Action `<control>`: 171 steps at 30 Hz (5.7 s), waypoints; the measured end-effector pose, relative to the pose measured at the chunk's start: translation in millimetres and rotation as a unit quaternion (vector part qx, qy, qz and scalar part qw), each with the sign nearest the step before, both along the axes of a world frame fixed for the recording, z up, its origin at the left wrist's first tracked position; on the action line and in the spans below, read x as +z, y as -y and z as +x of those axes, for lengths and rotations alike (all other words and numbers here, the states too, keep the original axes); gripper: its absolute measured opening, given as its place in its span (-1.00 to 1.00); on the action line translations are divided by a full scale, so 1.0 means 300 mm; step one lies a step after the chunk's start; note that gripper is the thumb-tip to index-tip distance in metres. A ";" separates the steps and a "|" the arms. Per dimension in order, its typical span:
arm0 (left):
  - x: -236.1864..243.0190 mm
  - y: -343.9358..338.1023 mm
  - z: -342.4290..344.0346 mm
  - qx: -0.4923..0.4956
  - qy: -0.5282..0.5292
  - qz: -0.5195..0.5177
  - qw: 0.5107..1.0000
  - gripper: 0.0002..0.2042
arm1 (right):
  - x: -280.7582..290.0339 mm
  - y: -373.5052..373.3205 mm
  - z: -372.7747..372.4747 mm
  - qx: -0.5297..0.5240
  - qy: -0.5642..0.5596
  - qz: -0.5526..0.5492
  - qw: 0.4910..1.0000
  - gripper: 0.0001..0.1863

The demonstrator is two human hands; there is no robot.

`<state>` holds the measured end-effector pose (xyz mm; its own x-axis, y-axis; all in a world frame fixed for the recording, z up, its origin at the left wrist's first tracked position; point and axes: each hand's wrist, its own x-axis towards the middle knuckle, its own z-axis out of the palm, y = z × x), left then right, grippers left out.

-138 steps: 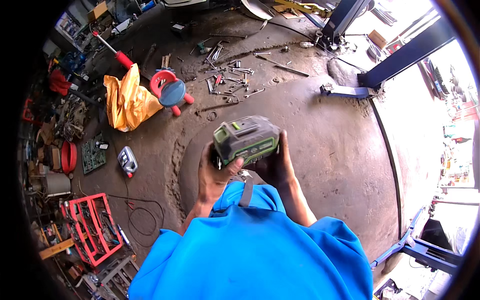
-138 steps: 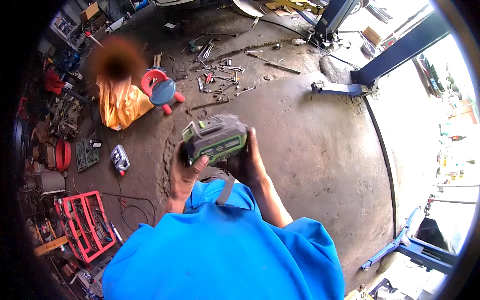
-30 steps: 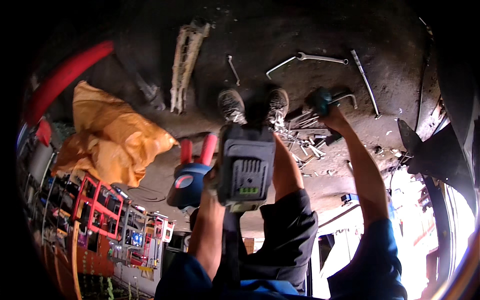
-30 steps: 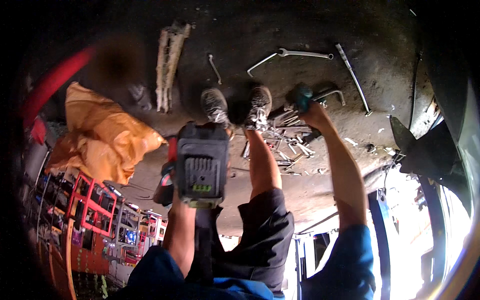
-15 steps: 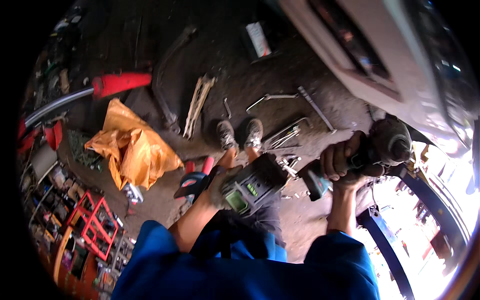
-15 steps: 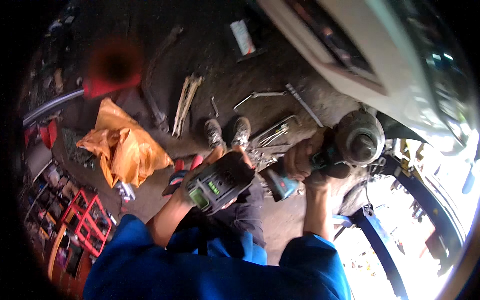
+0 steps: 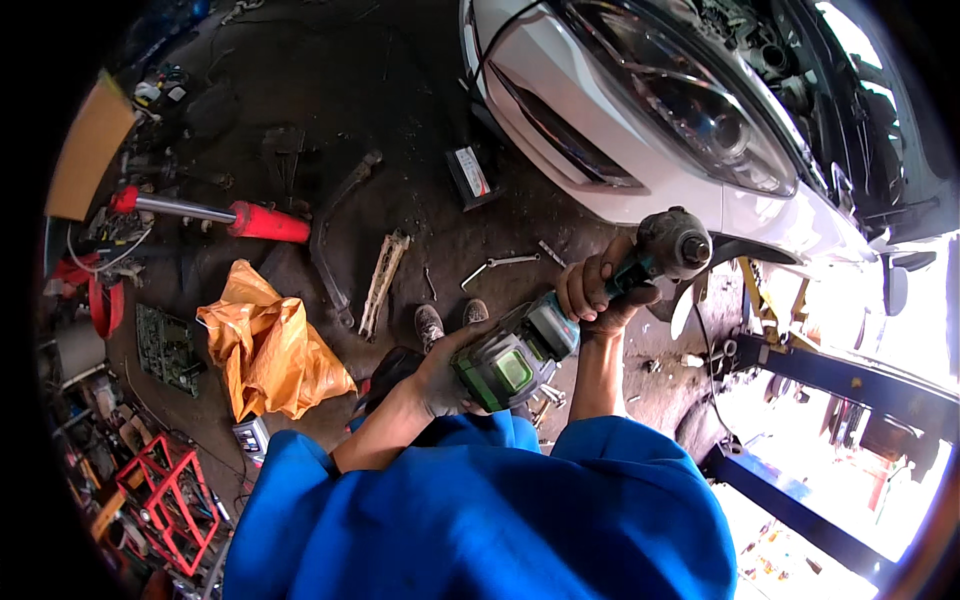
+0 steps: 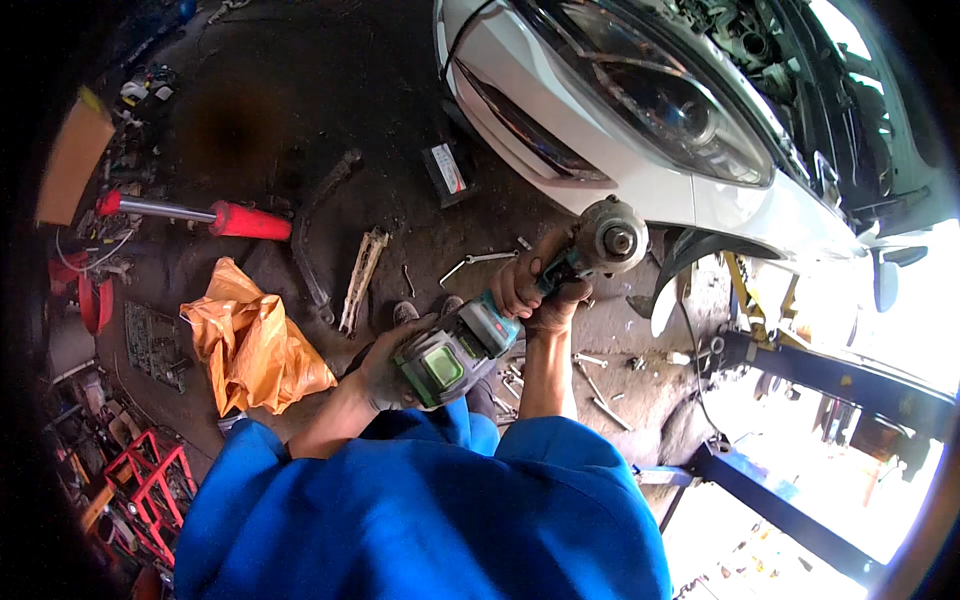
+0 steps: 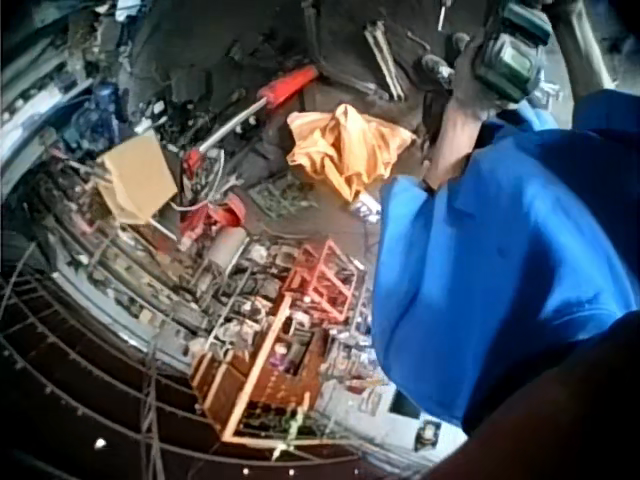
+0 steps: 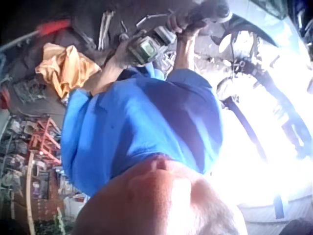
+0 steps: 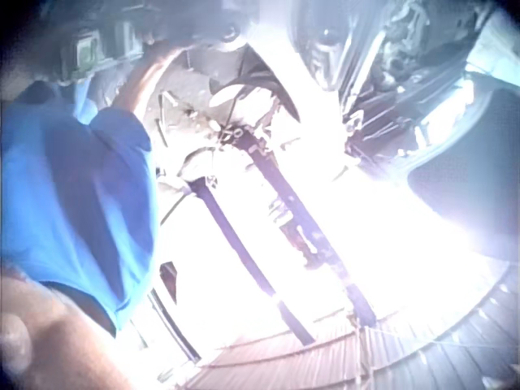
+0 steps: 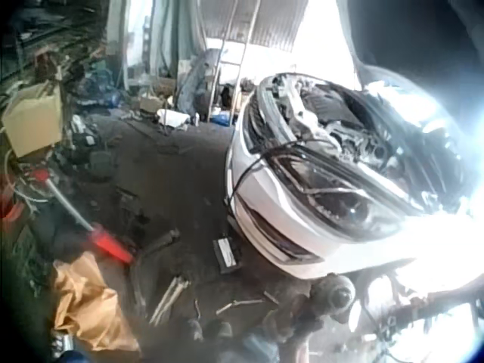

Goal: The person works in the engine compartment of a vehicle, first assembling an impact driver with a long extension and socket, then using it to loosen fasteners near the manifold while using a handheld work light for visibility.

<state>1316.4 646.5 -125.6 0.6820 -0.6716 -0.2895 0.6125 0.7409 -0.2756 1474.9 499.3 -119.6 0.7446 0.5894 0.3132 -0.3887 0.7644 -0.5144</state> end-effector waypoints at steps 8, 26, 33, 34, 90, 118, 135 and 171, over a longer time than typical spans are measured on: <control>0.092 -0.029 -0.066 0.011 -0.013 0.063 0.998 -0.48 | 0.087 -0.027 -0.004 0.012 0.045 0.006 0.999 -0.42; 0.139 -0.037 -0.076 -0.015 0.086 0.051 0.995 -0.42 | 0.115 0.004 -0.026 -0.005 0.064 0.009 0.998 -0.41; 0.129 -0.051 -0.103 0.002 0.097 -0.011 0.995 -0.39 | 0.150 -0.018 -0.045 0.005 0.089 0.007 0.996 -0.42; 0.107 -0.050 -0.113 0.014 0.110 -0.041 0.993 -0.36 | 0.153 -0.019 -0.044 0.017 0.087 0.016 0.996 -0.42; 0.105 -0.217 -0.222 0.310 -0.015 0.533 0.787 -0.78 | 0.394 -0.090 -0.484 -0.020 -0.054 -0.291 0.955 -0.66; 0.382 -0.239 -0.004 0.538 0.094 0.268 0.794 -0.89 | 0.203 -0.039 -0.548 -0.033 0.351 -0.582 0.733 -0.61; 0.119 -0.138 0.011 0.278 0.075 0.440 0.851 -0.88 | 0.144 0.085 -0.607 -0.145 0.340 -0.609 0.702 -0.50; 0.093 0.571 0.409 -0.276 0.030 0.217 0.936 -0.82 | 0.058 0.378 -0.733 -0.444 -0.050 -0.692 0.567 -0.57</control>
<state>1439.0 475.2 -97.9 0.2889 -0.7544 -0.5894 0.9399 0.3406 0.0247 1255.0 385.8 -102.3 0.9138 -0.4015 -0.0616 -0.2461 -0.4266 -0.8703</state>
